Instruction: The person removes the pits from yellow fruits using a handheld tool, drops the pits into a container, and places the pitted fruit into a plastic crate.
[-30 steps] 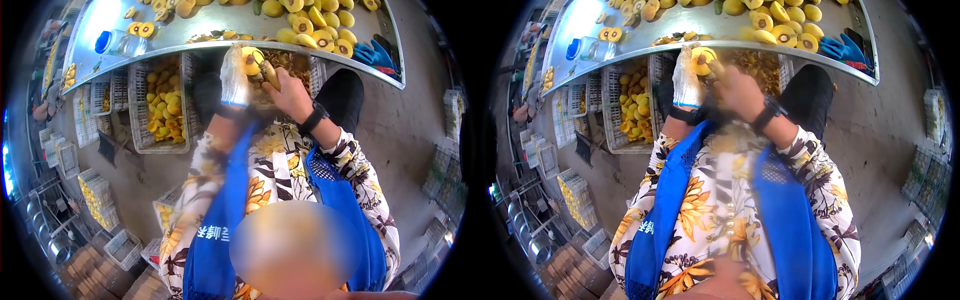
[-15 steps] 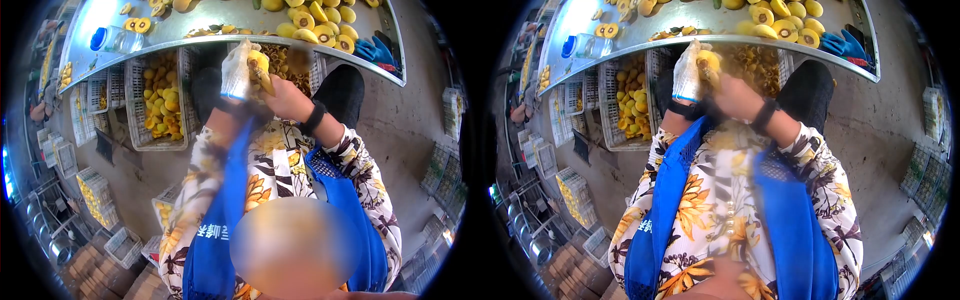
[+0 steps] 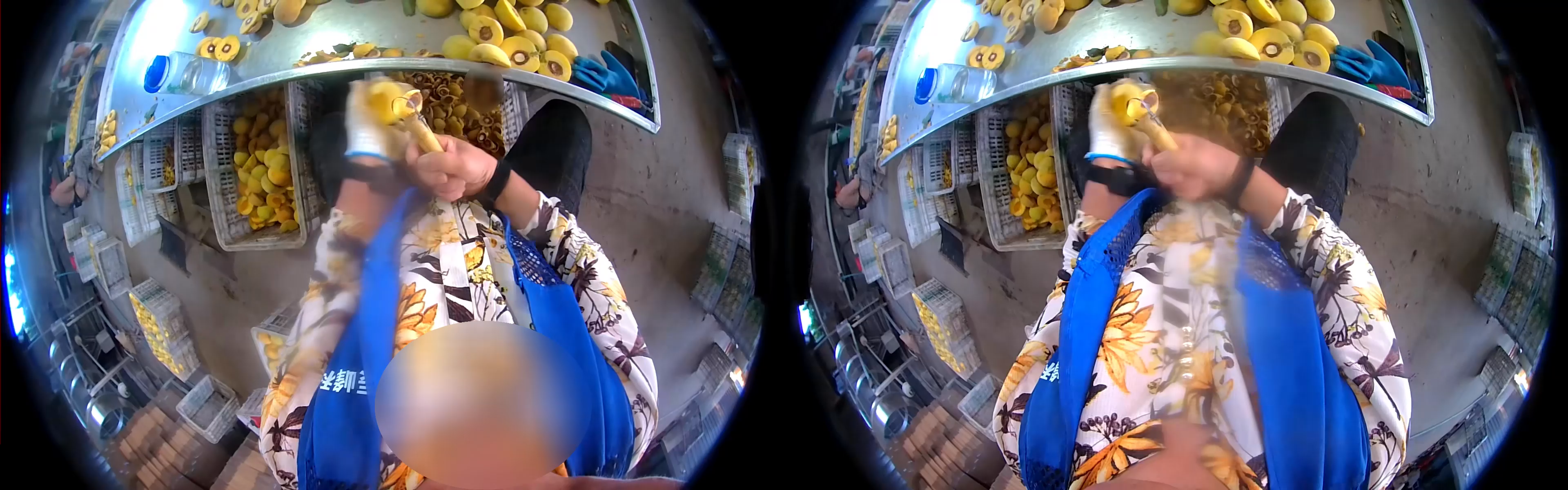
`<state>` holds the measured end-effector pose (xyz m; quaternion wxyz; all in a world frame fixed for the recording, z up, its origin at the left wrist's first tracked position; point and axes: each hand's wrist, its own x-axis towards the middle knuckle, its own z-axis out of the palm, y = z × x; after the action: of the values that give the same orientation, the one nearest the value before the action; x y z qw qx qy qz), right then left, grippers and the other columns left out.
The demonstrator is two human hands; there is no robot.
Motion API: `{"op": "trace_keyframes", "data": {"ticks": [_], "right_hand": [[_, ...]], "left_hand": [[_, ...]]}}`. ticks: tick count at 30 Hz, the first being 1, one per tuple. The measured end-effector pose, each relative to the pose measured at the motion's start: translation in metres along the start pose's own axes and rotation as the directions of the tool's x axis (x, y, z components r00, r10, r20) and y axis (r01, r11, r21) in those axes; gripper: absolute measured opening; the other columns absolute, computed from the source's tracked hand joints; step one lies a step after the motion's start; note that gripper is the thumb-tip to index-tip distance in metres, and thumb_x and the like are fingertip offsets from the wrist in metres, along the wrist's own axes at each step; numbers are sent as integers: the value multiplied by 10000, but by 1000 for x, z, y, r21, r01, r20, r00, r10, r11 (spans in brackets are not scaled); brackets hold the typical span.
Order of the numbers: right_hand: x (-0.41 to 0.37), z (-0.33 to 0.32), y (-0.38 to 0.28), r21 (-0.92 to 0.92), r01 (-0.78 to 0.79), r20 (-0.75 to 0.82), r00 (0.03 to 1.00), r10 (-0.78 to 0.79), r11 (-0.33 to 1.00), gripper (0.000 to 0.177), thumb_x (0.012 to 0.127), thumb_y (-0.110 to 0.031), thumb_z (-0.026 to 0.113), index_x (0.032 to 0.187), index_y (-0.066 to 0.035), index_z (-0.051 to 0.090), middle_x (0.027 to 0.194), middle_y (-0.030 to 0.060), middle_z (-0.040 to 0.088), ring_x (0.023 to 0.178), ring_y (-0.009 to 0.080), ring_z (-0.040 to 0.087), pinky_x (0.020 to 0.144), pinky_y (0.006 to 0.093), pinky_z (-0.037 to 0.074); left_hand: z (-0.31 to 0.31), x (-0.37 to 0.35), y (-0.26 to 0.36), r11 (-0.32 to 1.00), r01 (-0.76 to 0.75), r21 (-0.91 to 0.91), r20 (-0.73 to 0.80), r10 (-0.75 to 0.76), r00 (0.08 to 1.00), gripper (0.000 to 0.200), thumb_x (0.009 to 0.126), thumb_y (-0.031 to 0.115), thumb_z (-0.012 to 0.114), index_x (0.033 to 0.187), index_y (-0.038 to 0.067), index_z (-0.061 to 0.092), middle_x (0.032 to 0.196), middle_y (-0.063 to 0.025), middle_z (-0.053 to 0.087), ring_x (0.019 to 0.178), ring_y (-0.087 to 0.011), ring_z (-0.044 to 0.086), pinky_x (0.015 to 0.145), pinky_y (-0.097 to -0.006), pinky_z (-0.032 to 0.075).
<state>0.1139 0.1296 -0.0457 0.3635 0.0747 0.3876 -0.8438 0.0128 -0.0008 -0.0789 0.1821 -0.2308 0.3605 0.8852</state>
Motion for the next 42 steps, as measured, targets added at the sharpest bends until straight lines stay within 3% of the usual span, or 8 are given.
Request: {"op": "trace_keyframes", "data": {"ticks": [4, 8, 13, 15, 22, 26, 29, 42], "right_hand": [[-2, -14, 5, -149, 22, -144, 989, -44, 989, 88, 863, -101, 547, 901, -43, 492, 553, -6, 441, 356, 70, 372, 327, 228, 287], [-1, -45, 23, -749, 202, -49, 933, -356, 631, 129, 844, -140, 581, 892, -40, 515, 580, 5, 491, 398, 82, 436, 379, 239, 363], [-5, -18, 12, -761, -103, -359, 889, -283, 641, 149, 831, -147, 601, 908, -29, 554, 635, 15, 553, 484, 89, 506, 441, 249, 420], [-6, -40, 25, -820, 58, -239, 869, -433, 569, 134, 835, -139, 599, 901, -32, 553, 625, 8, 540, 471, 85, 489, 428, 244, 404], [-54, -53, 36, -721, -138, -533, 737, -416, 679, 138, 822, -147, 615, 886, -32, 575, 651, 24, 560, 548, 92, 519, 514, 261, 429], [-58, -40, 23, -842, -170, -511, 557, -654, 513, 294, 818, -192, 628, 1051, -30, 551, 793, 165, 624, 732, 289, 618, 648, 352, 486], [-45, -11, -7, -883, -105, -447, 483, -753, 457, 435, 818, -222, 628, 1191, -54, 478, 875, 258, 621, 848, 425, 604, 695, 409, 492], [-7, 35, -17, -996, -71, -92, 716, -692, 59, 254, 832, -160, 593, 970, -29, 424, 744, 257, 580, 723, 446, 566, 604, 493, 447]], "left_hand": [[-98, 10, 102, 852, -414, 321, -47, 450, 892, 415, 884, 490, 481, 892, 102, 627, 886, -142, 601, 654, -249, 587, 483, -269, 459], [-114, -10, 145, -242, 82, 967, 179, 871, 458, 384, 811, 389, 624, 1023, 72, 672, 1028, -143, 639, 892, -287, 629, 781, -364, 495], [21, -9, 68, -262, -360, 896, 443, 585, 679, 400, 798, 417, 601, 1065, 122, 645, 1032, -129, 645, 942, -286, 617, 818, -374, 489], [58, 23, 18, -364, -781, 507, 835, 432, 341, 394, 777, 428, 605, 1031, 129, 638, 1001, -115, 644, 912, -284, 616, 783, -401, 497], [130, 26, -53, -544, -653, 527, 753, -58, 656, 340, 851, 478, 497, 990, 220, 670, 1005, -125, 629, 947, -279, 611, 788, -424, 496], [105, 35, -29, 164, -812, 560, 689, 452, 566, 301, 828, 362, 596, 859, 73, 675, 788, -131, 665, 692, -271, 646, 654, -354, 518], [97, -19, 24, 888, -154, 434, 465, -74, 882, 257, 920, 263, 512, 898, 25, 606, 769, -49, 627, 688, -154, 637, 588, -263, 512], [37, -50, 34, 877, -363, 315, 311, 266, 912, 411, 962, 373, 440, 1013, -14, 571, 902, -93, 622, 797, -140, 599, 694, -253, 488]]}}
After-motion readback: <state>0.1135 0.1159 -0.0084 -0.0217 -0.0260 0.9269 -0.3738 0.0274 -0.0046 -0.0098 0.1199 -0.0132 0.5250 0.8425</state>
